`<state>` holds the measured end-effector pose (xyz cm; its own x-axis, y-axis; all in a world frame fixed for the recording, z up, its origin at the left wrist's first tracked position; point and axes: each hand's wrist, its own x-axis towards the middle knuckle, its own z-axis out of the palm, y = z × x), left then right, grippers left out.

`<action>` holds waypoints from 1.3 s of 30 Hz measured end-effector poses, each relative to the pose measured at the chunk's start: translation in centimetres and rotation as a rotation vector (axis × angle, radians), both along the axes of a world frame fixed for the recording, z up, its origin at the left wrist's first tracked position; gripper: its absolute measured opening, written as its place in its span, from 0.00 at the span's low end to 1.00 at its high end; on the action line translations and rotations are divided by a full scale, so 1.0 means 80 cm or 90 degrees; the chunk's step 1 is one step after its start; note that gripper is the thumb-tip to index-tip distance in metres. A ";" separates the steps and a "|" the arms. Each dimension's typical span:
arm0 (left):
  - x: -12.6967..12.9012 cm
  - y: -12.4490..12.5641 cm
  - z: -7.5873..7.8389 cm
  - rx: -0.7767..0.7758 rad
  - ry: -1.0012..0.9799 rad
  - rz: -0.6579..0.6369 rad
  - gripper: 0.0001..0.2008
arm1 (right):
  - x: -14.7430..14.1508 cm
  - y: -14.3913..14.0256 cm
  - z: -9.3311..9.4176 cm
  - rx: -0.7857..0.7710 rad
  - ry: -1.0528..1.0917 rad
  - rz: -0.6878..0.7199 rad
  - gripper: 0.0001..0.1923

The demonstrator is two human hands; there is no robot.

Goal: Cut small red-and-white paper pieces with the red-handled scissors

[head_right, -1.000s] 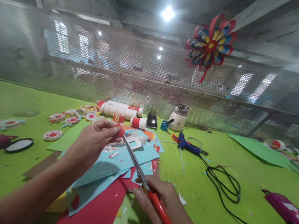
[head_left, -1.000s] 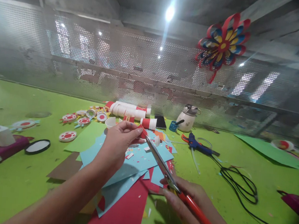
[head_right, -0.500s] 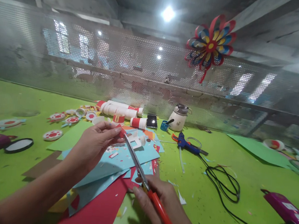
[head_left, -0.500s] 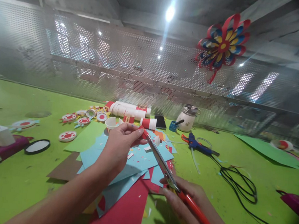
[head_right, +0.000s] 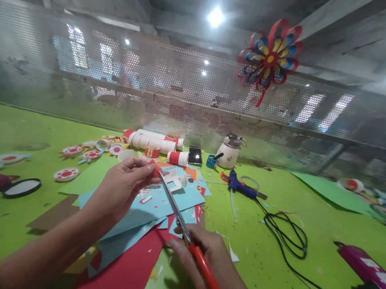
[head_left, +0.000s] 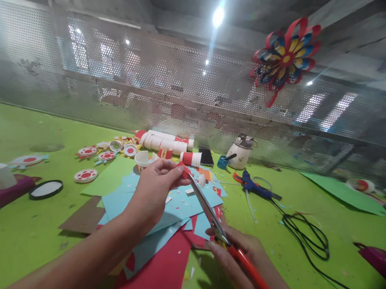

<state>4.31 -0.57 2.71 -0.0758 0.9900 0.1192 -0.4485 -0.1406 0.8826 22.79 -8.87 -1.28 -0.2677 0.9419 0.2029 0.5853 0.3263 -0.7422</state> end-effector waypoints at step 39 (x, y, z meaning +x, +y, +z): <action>0.003 0.003 -0.007 0.009 -0.053 0.001 0.10 | 0.000 0.001 0.007 -0.006 -0.027 0.016 0.14</action>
